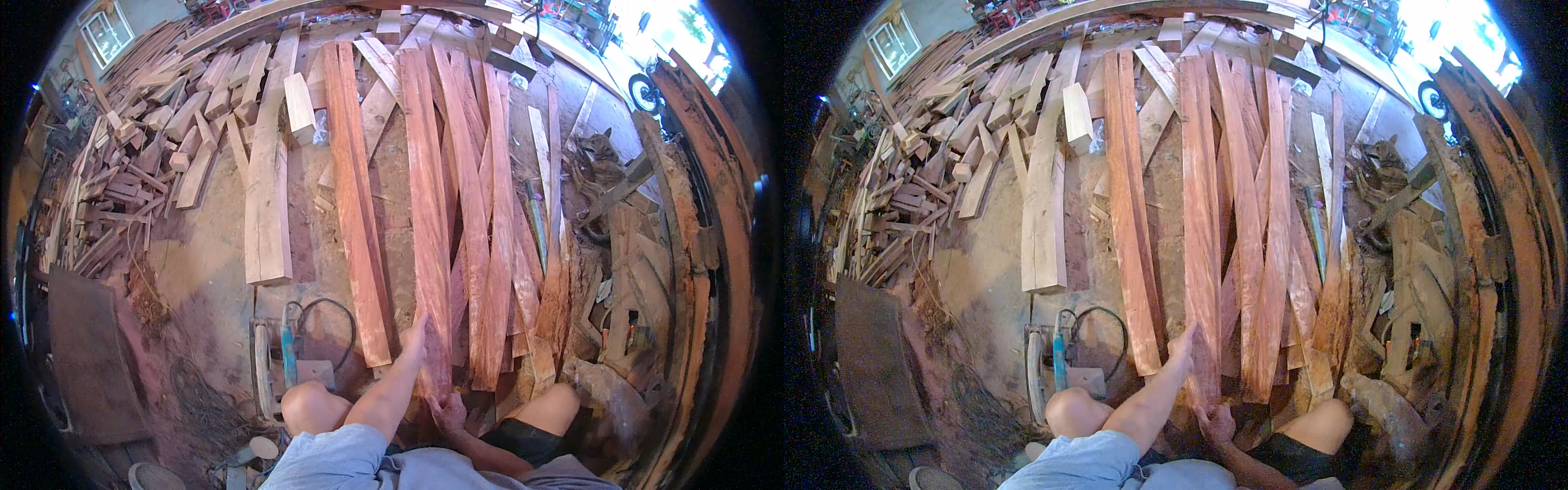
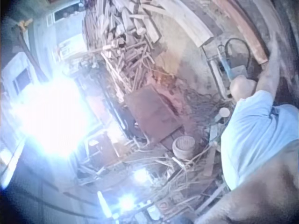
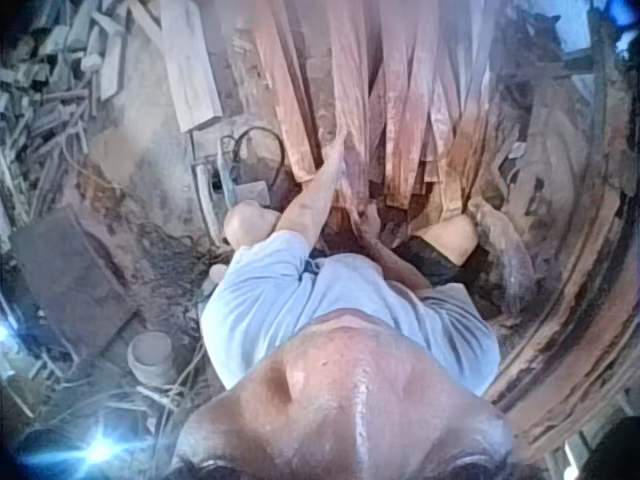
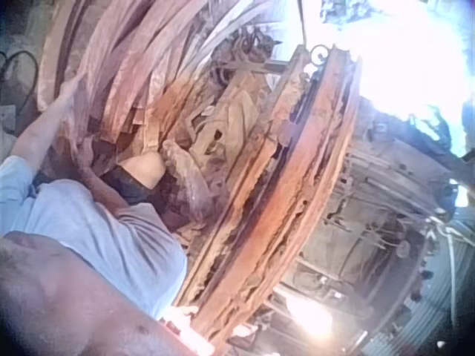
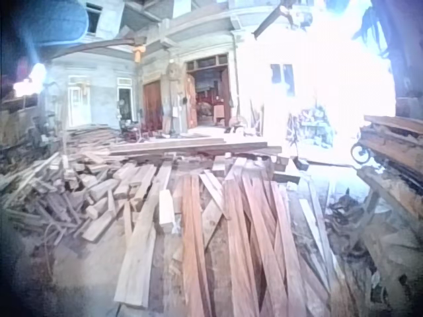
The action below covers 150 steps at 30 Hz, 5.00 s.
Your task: The person sorts through a large pile of wooden planks and scraps in a workshop, picking up pieces, inspecting them, and stacking them. They also use a bandsaw to cut a plank and move several pieces around the floor.
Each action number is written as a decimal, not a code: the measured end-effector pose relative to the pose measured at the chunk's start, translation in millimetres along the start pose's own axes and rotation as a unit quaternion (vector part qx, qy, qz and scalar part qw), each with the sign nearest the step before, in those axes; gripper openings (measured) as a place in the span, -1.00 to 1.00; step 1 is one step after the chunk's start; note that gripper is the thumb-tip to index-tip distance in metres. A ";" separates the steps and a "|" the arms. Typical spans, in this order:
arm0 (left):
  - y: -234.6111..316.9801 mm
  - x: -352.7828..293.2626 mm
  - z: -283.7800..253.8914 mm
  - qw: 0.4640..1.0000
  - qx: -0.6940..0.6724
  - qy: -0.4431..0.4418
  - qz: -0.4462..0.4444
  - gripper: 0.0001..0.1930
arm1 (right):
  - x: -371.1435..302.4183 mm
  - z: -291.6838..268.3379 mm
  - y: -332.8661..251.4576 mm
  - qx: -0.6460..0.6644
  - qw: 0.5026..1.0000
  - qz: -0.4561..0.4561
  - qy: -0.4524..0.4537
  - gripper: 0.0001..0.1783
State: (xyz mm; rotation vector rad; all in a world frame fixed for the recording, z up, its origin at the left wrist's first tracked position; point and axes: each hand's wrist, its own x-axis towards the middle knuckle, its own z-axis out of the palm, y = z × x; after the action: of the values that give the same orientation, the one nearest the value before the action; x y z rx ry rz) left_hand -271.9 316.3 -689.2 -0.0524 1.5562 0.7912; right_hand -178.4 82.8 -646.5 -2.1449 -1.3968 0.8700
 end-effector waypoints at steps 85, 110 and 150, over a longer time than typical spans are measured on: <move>-11.2 -143.6 78.0 0.764 -0.122 -0.547 -0.319 -0.01 | -88.1 -126.2 -40.0 -0.232 0.958 -0.006 0.167 -0.12; 73.8 21.5 -49.2 0.893 0.398 -0.037 0.206 -0.47 | 125.6 11.5 -56.9 0.321 0.928 0.186 0.021 -0.21; 21.8 -70.1 67.9 0.911 0.319 -0.165 0.200 -0.10 | -24.4 -98.9 -42.5 0.097 0.958 0.193 -0.186 0.06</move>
State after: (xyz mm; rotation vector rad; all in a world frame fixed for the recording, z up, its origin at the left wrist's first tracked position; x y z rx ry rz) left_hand -211.6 337.9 -612.4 0.8635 1.4430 0.5263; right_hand -143.2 75.4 -542.2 -2.2098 -0.9993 1.5593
